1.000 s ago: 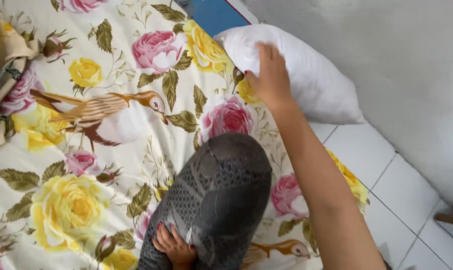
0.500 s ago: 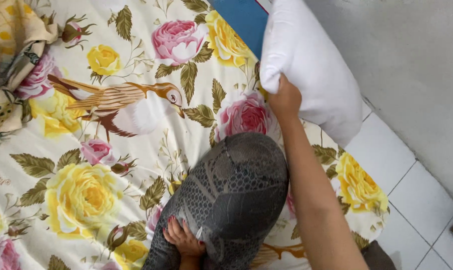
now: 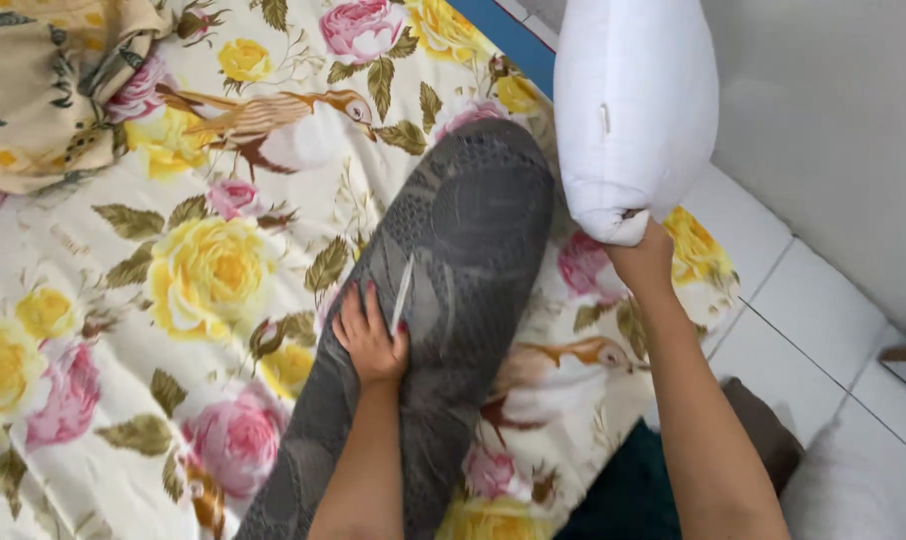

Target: Organizing pillows and sweeping the bed area.

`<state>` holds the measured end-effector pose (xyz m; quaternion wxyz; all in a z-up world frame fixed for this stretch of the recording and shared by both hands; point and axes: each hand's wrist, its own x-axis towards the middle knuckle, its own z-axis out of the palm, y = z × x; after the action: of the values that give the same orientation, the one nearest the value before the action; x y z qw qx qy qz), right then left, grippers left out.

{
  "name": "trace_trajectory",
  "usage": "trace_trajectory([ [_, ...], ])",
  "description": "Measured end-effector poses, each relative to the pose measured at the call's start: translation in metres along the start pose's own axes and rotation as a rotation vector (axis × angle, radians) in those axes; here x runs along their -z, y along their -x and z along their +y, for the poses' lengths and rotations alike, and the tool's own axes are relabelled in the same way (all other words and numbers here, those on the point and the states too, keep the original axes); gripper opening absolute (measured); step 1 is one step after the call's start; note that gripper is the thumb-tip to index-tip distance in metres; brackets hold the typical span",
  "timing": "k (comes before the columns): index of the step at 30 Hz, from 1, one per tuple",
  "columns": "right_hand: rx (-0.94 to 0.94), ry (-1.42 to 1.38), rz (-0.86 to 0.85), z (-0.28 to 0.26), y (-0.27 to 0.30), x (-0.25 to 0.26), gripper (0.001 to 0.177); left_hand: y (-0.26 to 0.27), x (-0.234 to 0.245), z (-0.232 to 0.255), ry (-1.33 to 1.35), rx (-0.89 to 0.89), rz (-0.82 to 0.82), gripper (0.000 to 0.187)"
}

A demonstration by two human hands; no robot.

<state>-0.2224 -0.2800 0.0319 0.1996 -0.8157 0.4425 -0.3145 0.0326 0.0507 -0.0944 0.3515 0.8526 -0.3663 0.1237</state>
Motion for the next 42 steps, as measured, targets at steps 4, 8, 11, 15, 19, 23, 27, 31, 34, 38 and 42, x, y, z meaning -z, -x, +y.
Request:
trace_trajectory([
  [4, -0.038, -0.203, 0.024, -0.048, 0.036, 0.058, 0.032, 0.004, 0.035, -0.048, 0.103, -0.036, -0.023, 0.077],
  [8, -0.058, -0.204, 0.05, -0.074, 0.062, 0.128, 0.037, 0.015, 0.071, -0.075, -0.136, 0.148, -0.278, 0.089],
  [11, 0.003, -0.301, 0.103, -0.101, 0.078, 0.18, 0.044, 0.013, 0.113, -0.057, -0.285, 0.307, -0.486, 0.096],
  [15, 0.142, -0.24, 0.095, -0.131, 0.093, 0.244, 0.042, 0.003, 0.16, -0.023, -0.224, 0.654, -0.808, 0.111],
  [19, 0.226, -0.127, 0.069, -0.146, 0.112, 0.295, 0.037, 0.019, 0.158, -0.079, -0.242, 0.663, -0.892, 0.121],
  [23, 0.286, -0.073, 0.065, -0.161, 0.094, 0.34, 0.035, 0.047, 0.182, -0.092, -0.108, 0.602, -0.905, 0.129],
  [27, 0.189, -0.095, 0.089, -0.165, 0.108, 0.372, 0.036, 0.087, 0.234, -0.013, 0.071, 0.529, -0.739, 0.094],
  [31, 0.142, 0.017, -0.009, -0.138, 0.175, 0.394, 0.034, 0.136, 0.258, 0.075, 0.095, 0.473, -0.51, 0.081],
  [34, 0.096, 0.107, -0.087, -0.109, 0.241, 0.398, 0.033, 0.153, 0.262, 0.111, 0.16, 0.407, -0.39, 0.067],
  [38, 0.04, 0.218, -0.194, -0.063, 0.333, 0.391, 0.034, 0.155, 0.261, 0.139, 0.231, 0.264, -0.262, 0.051],
  [42, -0.019, 0.324, -0.311, -0.013, 0.429, 0.368, 0.035, 0.144, 0.282, 0.186, 0.429, -0.027, -0.036, 0.032],
])
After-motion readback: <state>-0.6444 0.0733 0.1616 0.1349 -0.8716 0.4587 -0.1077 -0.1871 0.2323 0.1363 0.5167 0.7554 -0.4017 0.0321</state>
